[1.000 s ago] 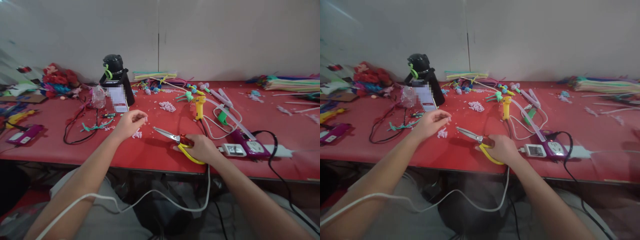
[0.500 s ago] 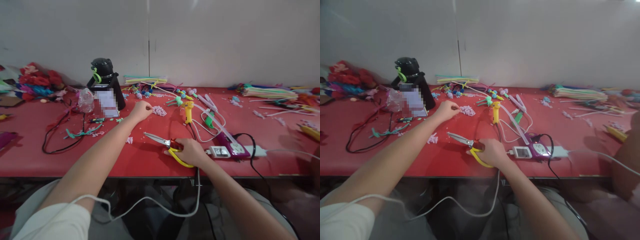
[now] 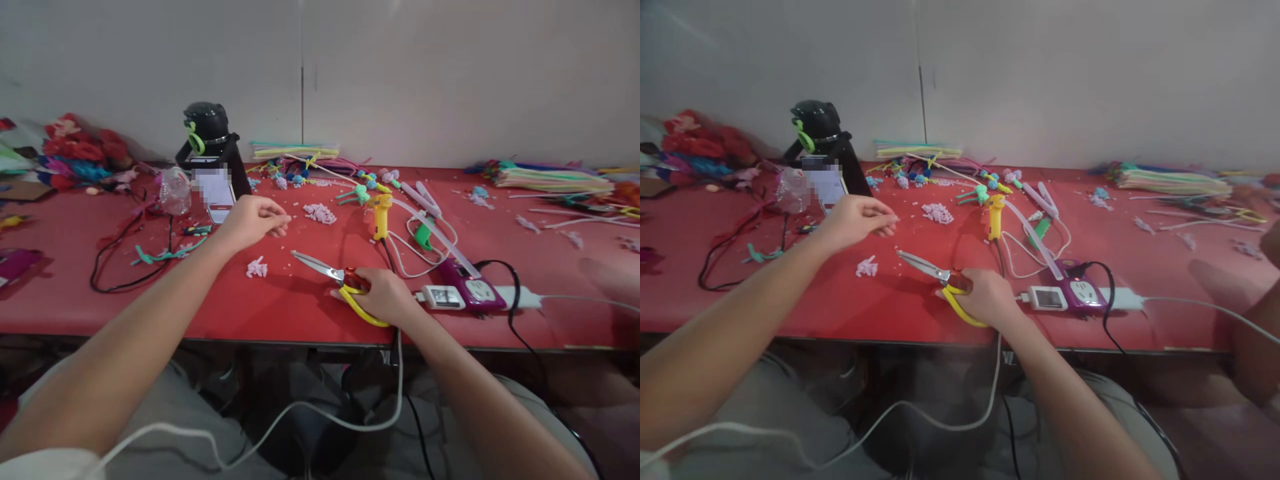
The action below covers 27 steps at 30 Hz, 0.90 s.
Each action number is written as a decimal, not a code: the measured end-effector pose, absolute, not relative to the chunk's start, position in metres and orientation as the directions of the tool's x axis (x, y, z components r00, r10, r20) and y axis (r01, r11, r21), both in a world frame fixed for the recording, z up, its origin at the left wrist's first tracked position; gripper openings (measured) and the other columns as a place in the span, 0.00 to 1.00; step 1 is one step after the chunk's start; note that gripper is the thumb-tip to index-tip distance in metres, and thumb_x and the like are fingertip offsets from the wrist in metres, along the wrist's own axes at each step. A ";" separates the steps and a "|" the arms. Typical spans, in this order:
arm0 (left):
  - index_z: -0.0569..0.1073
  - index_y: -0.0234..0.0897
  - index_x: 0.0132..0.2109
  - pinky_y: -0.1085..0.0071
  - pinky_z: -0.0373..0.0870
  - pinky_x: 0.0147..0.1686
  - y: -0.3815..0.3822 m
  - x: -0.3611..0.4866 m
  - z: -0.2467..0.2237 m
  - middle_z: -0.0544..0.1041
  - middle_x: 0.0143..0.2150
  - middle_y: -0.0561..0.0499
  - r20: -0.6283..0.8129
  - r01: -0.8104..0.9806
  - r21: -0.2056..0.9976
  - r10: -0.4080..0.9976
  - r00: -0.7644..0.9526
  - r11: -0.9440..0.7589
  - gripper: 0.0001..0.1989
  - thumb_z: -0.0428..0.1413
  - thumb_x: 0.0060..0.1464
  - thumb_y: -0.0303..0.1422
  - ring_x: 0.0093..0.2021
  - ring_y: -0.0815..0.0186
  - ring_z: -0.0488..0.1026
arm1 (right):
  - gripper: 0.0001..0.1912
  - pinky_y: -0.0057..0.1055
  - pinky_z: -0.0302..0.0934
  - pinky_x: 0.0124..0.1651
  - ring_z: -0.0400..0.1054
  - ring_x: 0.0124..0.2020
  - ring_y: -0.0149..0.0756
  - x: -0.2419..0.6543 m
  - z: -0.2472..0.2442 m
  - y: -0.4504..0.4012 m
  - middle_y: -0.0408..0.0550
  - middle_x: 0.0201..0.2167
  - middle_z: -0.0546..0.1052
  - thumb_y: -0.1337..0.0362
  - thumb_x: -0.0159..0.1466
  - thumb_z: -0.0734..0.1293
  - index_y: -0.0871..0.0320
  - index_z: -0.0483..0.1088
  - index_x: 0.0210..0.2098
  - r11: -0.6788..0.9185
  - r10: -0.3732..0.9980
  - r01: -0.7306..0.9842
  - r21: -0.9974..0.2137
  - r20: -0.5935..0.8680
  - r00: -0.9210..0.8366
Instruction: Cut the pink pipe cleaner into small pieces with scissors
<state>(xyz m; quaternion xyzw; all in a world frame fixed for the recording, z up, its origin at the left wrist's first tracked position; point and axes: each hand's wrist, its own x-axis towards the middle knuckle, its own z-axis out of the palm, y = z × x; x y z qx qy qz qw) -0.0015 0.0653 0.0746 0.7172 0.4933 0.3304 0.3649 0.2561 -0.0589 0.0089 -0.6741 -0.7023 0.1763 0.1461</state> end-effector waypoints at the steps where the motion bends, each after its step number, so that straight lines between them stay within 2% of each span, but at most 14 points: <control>1: 0.78 0.32 0.35 0.64 0.79 0.36 0.050 -0.010 0.077 0.82 0.30 0.44 0.108 0.452 0.862 0.953 0.282 -0.231 0.09 0.65 0.52 0.36 0.29 0.63 0.80 | 0.28 0.28 0.47 0.26 0.59 0.23 0.31 0.256 0.009 -0.059 0.41 0.20 0.67 0.37 0.54 0.68 0.54 0.59 0.22 0.023 0.999 0.886 -0.463 -0.033 -0.043; 3: 0.77 0.34 0.33 0.65 0.79 0.33 0.023 -0.021 0.078 0.81 0.28 0.46 0.124 0.414 0.885 0.965 0.232 -0.213 0.10 0.66 0.50 0.37 0.27 0.63 0.79 | 0.28 0.28 0.47 0.26 0.59 0.23 0.30 0.256 0.010 -0.058 0.41 0.19 0.65 0.38 0.54 0.69 0.55 0.59 0.21 -0.001 0.999 0.858 -0.514 -0.035 -0.020; 6: 0.76 0.36 0.35 0.65 0.79 0.34 -0.006 -0.019 0.067 0.82 0.30 0.46 0.043 0.329 0.936 0.971 0.235 -0.121 0.12 0.66 0.50 0.40 0.29 0.62 0.80 | 0.29 0.28 0.46 0.24 0.59 0.22 0.30 0.253 0.017 -0.060 0.40 0.18 0.63 0.38 0.51 0.71 0.55 0.60 0.20 -0.083 0.993 0.751 -0.655 -0.114 0.010; 8: 0.75 0.36 0.40 0.64 0.80 0.37 -0.016 -0.009 0.056 0.83 0.33 0.46 -0.035 0.181 0.983 0.965 0.260 -0.013 0.14 0.66 0.50 0.40 0.32 0.62 0.81 | 0.28 0.28 0.48 0.23 0.59 0.19 0.28 0.248 0.024 -0.062 0.40 0.17 0.66 0.38 0.50 0.72 0.57 0.65 0.22 -0.179 0.963 0.552 -0.815 -0.260 -0.072; 9: 0.74 0.36 0.40 0.64 0.80 0.38 -0.019 -0.002 0.050 0.83 0.33 0.45 -0.089 0.128 0.990 0.951 0.296 0.052 0.15 0.67 0.50 0.39 0.33 0.63 0.81 | 0.27 0.28 0.50 0.23 0.60 0.19 0.28 0.243 0.027 -0.063 0.41 0.19 0.69 0.38 0.52 0.71 0.58 0.67 0.23 -0.197 0.951 0.424 -0.884 -0.278 -0.137; 11: 0.72 0.34 0.41 0.65 0.79 0.38 -0.021 0.009 0.042 0.83 0.32 0.46 -0.166 0.067 0.986 0.911 0.378 0.152 0.16 0.67 0.50 0.37 0.32 0.64 0.81 | 0.27 0.27 0.52 0.22 0.62 0.18 0.28 0.232 0.033 -0.064 0.45 0.21 0.73 0.39 0.51 0.73 0.58 0.68 0.24 -0.222 0.947 0.242 -0.945 -0.267 -0.176; 17: 0.68 0.36 0.40 0.70 0.76 0.30 -0.026 0.017 0.040 0.80 0.28 0.51 -0.197 0.058 0.980 0.864 0.463 0.192 0.16 0.66 0.51 0.35 0.26 0.68 0.78 | 0.28 0.27 0.60 0.26 0.68 0.23 0.31 0.208 0.032 -0.064 0.43 0.21 0.74 0.43 0.44 0.78 0.55 0.63 0.24 -0.183 0.974 0.016 -0.983 -0.183 -0.133; 22: 0.68 0.36 0.37 0.71 0.75 0.28 -0.032 0.019 0.040 0.79 0.27 0.52 -0.224 0.086 0.974 0.844 0.488 0.209 0.16 0.67 0.50 0.36 0.24 0.69 0.76 | 0.29 0.30 0.65 0.32 0.74 0.30 0.36 0.211 0.024 -0.063 0.44 0.24 0.76 0.43 0.43 0.79 0.54 0.60 0.24 -0.205 0.975 -0.058 -0.977 -0.199 -0.103; 27: 0.69 0.36 0.37 0.71 0.75 0.29 -0.033 0.029 0.035 0.79 0.28 0.51 -0.224 0.049 0.972 0.842 0.491 0.230 0.14 0.66 0.51 0.36 0.25 0.69 0.77 | 0.30 0.32 0.66 0.34 0.74 0.31 0.36 0.211 0.023 -0.063 0.44 0.25 0.77 0.44 0.43 0.79 0.54 0.58 0.24 -0.208 0.975 -0.118 -0.971 -0.196 -0.110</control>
